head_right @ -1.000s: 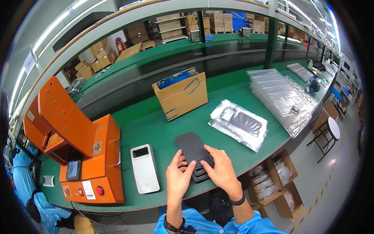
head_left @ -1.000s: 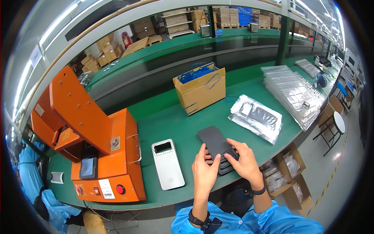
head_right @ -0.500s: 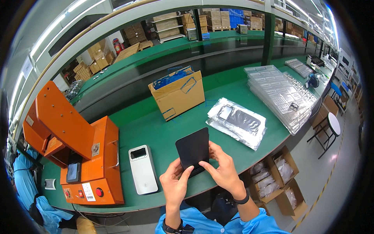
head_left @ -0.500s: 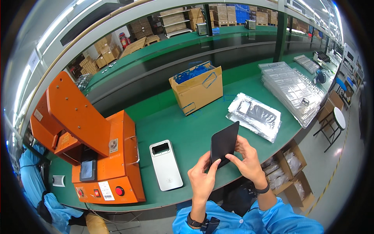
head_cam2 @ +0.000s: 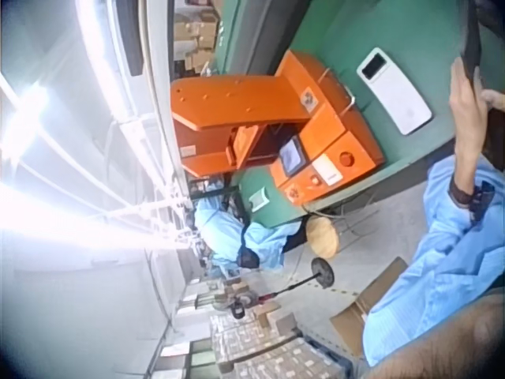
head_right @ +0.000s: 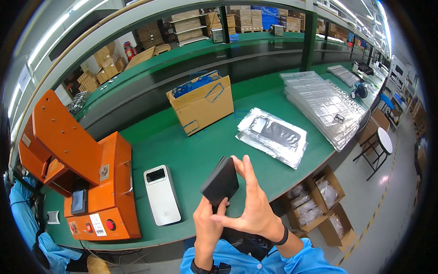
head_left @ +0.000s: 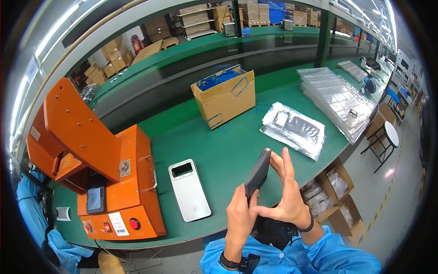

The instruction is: The person is sorting phone cases from boxes on the floor, inspecting them, and placing them into individual plastic bags on a workbench.

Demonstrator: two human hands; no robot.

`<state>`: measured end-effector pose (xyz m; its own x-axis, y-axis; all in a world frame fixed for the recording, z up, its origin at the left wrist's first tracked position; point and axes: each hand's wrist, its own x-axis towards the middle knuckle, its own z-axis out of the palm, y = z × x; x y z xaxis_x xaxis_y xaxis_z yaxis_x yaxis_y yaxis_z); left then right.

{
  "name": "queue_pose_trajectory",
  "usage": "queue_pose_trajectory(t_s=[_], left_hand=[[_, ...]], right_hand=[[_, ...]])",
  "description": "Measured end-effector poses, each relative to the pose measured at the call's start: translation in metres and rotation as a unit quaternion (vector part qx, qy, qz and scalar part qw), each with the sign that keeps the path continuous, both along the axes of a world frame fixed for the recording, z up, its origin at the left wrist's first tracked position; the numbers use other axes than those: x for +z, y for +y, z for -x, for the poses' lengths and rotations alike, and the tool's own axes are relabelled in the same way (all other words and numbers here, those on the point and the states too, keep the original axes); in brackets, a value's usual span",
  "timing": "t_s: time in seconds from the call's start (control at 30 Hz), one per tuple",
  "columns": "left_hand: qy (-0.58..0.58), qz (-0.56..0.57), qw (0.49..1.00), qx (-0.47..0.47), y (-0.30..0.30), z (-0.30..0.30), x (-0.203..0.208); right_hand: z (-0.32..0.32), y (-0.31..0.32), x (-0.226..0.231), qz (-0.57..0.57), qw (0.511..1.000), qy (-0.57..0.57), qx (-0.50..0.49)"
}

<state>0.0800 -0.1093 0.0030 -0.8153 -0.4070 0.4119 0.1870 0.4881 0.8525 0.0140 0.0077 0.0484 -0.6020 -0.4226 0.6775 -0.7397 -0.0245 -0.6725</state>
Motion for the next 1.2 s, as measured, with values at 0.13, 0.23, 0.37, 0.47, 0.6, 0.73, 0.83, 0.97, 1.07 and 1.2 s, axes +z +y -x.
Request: queue_pose_trajectory(t_s=[0.13,0.23,0.37,0.47,0.6,0.73,0.83,0.97,1.07,1.2], left_hand=[[0.017,0.064,0.998,0.001,0.009,-0.004,0.002],[0.013,0.099,0.995,-0.004,0.014,-0.009,0.003],[0.035,0.164,0.985,-0.03,0.011,-0.008,0.007],[0.085,0.044,0.992,-0.083,-0.002,-0.012,0.012],[0.07,-0.229,0.952,-0.19,0.001,-0.017,-0.001],[0.119,-0.206,0.955,-0.179,0.001,-0.019,-0.006],[0.184,-0.078,0.971,-0.131,-0.001,-0.021,-0.014],[0.238,-0.001,0.968,-0.078,-0.007,-0.024,-0.018],[0.242,0.061,0.966,-0.066,-0.01,-0.023,-0.016],[0.247,0.084,0.963,-0.063,-0.012,-0.024,-0.013]], right_hand=[[0.001,-0.001,0.004,-0.074,0.995,0.029,-0.059],[0.012,0.012,0.003,-0.088,0.995,0.04,-0.02],[0.034,0.035,-0.019,0.133,0.978,-0.07,0.142],[0.031,0.037,-0.023,0.232,0.942,-0.152,0.192],[0.024,0.04,-0.028,0.292,0.913,-0.168,0.228],[0.024,0.048,-0.035,0.296,0.912,-0.15,0.243],[0.024,0.054,-0.038,0.273,0.913,-0.145,0.266],[0.021,0.053,-0.035,0.236,0.909,-0.15,0.308],[0.03,0.063,-0.034,0.208,0.914,-0.134,0.321],[0.037,0.066,-0.027,0.17,0.912,-0.123,0.353]])
